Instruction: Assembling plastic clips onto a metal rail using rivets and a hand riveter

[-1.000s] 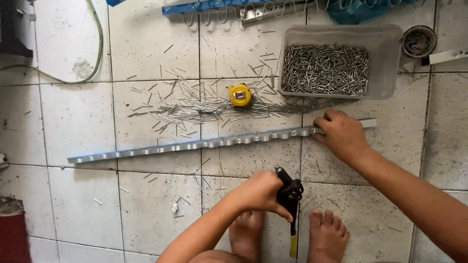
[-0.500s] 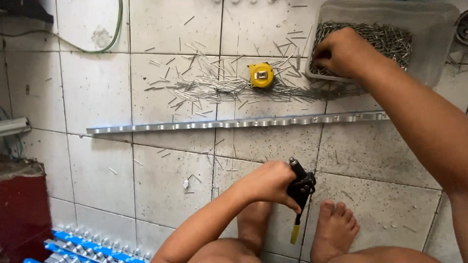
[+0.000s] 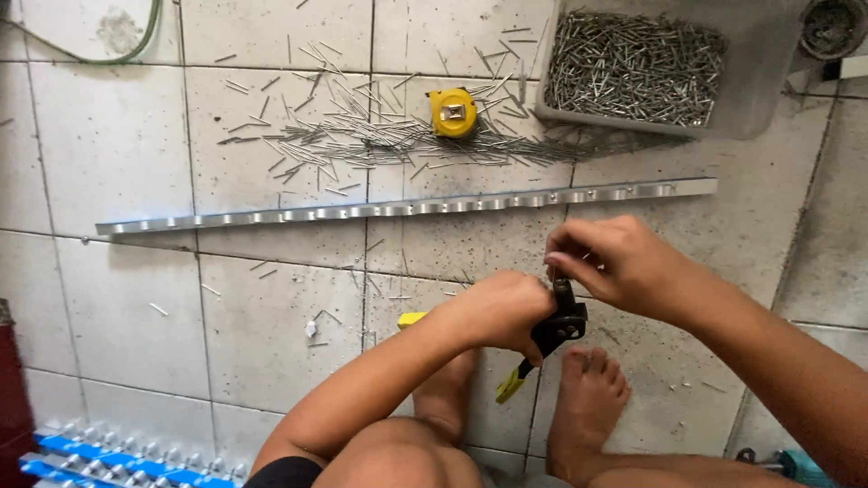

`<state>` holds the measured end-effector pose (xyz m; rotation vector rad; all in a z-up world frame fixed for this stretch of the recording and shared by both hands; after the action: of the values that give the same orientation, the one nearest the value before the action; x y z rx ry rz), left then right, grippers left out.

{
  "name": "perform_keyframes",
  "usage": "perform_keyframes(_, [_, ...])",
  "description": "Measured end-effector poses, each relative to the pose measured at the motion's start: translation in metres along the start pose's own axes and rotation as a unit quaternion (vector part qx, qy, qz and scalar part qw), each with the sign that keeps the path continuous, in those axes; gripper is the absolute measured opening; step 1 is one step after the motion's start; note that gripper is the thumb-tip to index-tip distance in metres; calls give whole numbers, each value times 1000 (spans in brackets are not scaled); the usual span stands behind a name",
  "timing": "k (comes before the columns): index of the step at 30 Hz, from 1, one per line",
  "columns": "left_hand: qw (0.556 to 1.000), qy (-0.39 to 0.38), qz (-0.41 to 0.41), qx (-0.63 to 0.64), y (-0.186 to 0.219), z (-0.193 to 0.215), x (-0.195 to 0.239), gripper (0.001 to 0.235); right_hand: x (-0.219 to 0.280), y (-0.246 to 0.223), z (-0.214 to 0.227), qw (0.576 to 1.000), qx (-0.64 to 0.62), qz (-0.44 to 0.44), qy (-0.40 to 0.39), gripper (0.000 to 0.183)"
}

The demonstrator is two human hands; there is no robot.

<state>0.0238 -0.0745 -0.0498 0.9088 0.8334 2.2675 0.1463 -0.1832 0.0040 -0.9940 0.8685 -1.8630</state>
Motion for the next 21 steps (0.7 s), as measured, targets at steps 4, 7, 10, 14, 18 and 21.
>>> perform_keyframes(4, [1000,1,-4,21,8,1,0,53,3,-6,4,1000,-17,-6,5,5])
perform_keyframes(7, [1000,2,9,28,12,9,3,54,4,-7,6,999,-27,-32,-9,8])
perform_keyframes(10, [1000,10,-1,22,14,6,4,52,7,-9,4,996,-45,-75,-17,12])
perform_keyframes(14, [1000,11,-10,19,15,6,5,54,9,-11,4,995,-46,-86,-26,12])
perform_keyframes(18, [999,31,-21,34,7,5,0,53,11,-10,0,986,-25,-131,-97,14])
perform_keyframes(21, [882,196,-21,427,20,52,27,51,27,-7,2,955,-186,-187,-134,82])
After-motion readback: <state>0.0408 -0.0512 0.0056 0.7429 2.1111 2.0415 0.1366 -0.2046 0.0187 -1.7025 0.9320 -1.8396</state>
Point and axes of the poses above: each hand's wrist, its own x-axis away from the middle knuckle, its own z-axis out of the back of the hand, y = z × x, the point moved 3 cm from there along -x, towards the middle knuckle, and after that the axes turned 6 degrees about -y, right-handed, at the moved point
